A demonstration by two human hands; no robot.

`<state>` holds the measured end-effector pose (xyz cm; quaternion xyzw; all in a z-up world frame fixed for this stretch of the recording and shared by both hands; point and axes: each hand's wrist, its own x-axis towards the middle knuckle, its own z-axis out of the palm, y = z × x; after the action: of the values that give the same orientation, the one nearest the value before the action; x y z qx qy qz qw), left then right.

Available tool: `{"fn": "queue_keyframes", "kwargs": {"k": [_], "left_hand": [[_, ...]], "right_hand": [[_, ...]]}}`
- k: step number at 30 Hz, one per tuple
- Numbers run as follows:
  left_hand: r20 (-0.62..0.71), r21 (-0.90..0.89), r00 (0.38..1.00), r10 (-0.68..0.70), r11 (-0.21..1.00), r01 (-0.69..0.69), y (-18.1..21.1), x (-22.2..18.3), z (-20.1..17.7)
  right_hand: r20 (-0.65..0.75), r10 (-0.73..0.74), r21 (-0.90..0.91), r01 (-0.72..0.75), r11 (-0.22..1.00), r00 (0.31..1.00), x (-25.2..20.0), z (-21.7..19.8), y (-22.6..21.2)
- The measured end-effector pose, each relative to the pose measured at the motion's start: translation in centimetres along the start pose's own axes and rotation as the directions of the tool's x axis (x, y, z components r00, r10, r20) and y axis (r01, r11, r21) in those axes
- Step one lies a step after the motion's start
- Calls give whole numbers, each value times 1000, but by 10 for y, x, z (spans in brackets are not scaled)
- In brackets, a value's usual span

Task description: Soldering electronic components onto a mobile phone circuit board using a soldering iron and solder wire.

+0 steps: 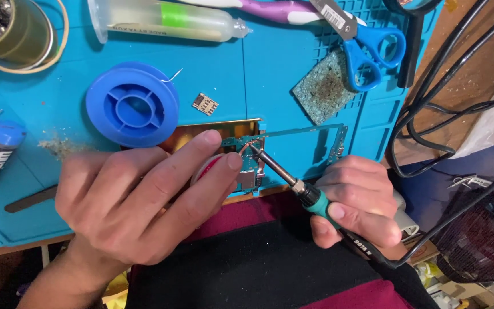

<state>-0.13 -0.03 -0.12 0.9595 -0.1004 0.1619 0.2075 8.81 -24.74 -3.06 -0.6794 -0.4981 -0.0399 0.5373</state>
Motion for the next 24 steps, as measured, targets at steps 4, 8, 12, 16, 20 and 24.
{"fn": "queue_keyframes", "kwargs": {"k": [4,8,12,16,20,24], "left_hand": [[-14,-7,1000,3,1000,-3,0,1,1],[-9,3,1000,1,1000,-1,1,1,1],[-9,8,1000,4,1000,-4,1,0,2],[1,10,1000,-5,1000,5,2,0,1],[10,13,1000,-2,1000,2,2,-1,2],[1,0,1000,5,1000,-5,0,3,1]], "right_hand": [[0,5,14,-5,1000,1000,0,-1,-1],[4,1,2,-1,1000,1000,1,0,1],[-38,14,-13,-14,1000,999,4,4,-1],[-26,2,-2,-2,1000,1000,3,2,0],[-30,-2,-17,2,1000,1000,3,1,0],[-17,9,-10,-9,1000,1000,1,0,-1]]}}
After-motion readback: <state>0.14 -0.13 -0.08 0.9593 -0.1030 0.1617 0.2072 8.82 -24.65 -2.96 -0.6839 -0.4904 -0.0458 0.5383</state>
